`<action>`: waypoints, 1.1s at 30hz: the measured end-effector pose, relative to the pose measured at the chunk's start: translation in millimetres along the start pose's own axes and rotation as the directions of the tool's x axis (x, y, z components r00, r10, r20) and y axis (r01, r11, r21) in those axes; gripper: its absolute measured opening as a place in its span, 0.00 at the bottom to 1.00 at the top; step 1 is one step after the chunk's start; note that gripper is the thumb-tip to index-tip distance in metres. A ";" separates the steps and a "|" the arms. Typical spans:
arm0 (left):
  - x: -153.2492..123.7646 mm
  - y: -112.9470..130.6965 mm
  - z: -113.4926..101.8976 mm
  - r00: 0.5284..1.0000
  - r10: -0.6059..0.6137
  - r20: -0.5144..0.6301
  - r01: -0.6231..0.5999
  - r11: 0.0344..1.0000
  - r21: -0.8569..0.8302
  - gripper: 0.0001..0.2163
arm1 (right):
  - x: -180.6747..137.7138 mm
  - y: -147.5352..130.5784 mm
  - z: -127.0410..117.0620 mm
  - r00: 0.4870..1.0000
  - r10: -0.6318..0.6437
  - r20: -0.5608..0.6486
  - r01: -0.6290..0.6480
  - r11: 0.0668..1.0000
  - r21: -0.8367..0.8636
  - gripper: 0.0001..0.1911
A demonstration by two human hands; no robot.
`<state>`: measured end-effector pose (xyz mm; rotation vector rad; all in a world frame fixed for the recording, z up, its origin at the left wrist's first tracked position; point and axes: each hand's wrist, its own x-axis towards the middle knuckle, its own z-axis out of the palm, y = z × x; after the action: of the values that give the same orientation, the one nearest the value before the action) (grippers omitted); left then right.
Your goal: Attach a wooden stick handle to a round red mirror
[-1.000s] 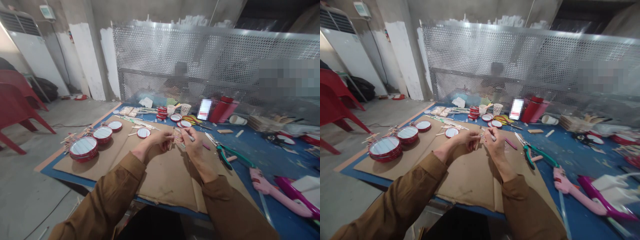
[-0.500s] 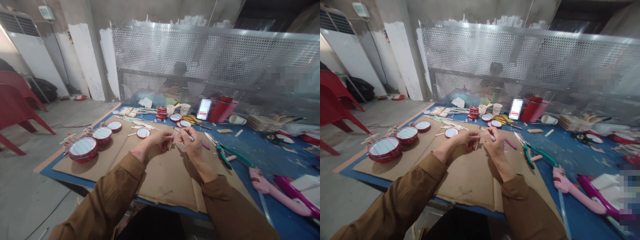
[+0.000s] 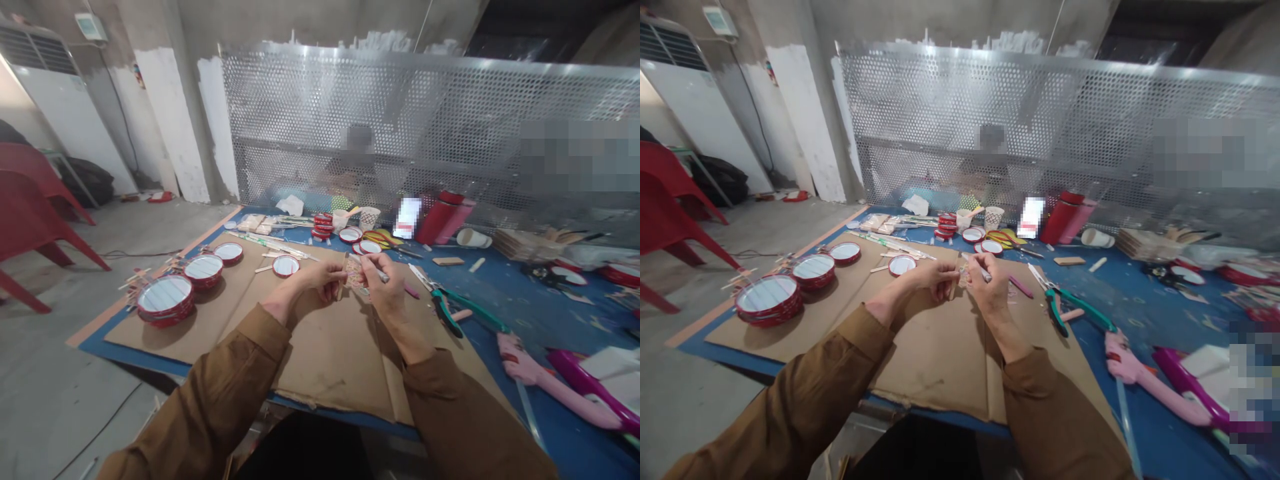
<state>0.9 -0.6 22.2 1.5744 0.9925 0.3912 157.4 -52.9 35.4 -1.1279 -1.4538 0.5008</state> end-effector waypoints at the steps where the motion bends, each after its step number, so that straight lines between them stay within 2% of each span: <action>1: -0.8 0.9 0.4 1.000 -0.001 -0.001 0.001 1.000 -0.002 0.10 | 0.0 0.1 0.1 1.000 0.000 0.002 0.000 1.000 0.002 0.15; 14: 1.9 -3.7 -0.8 0.999 0.030 0.015 -0.030 0.999 -0.014 0.10 | -1.1 -0.2 0.5 1.000 -0.009 0.025 0.009 1.000 0.019 0.15; 33: 4.3 -4.9 -1.0 0.999 0.037 0.022 -0.036 0.999 -0.028 0.10 | 1.5 4.4 -0.3 1.000 0.009 -0.028 -0.008 0.999 0.035 0.16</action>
<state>0.9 3.2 16.8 1.5705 0.9380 0.4100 159.4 -49.8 32.6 -1.1095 -1.4115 0.5123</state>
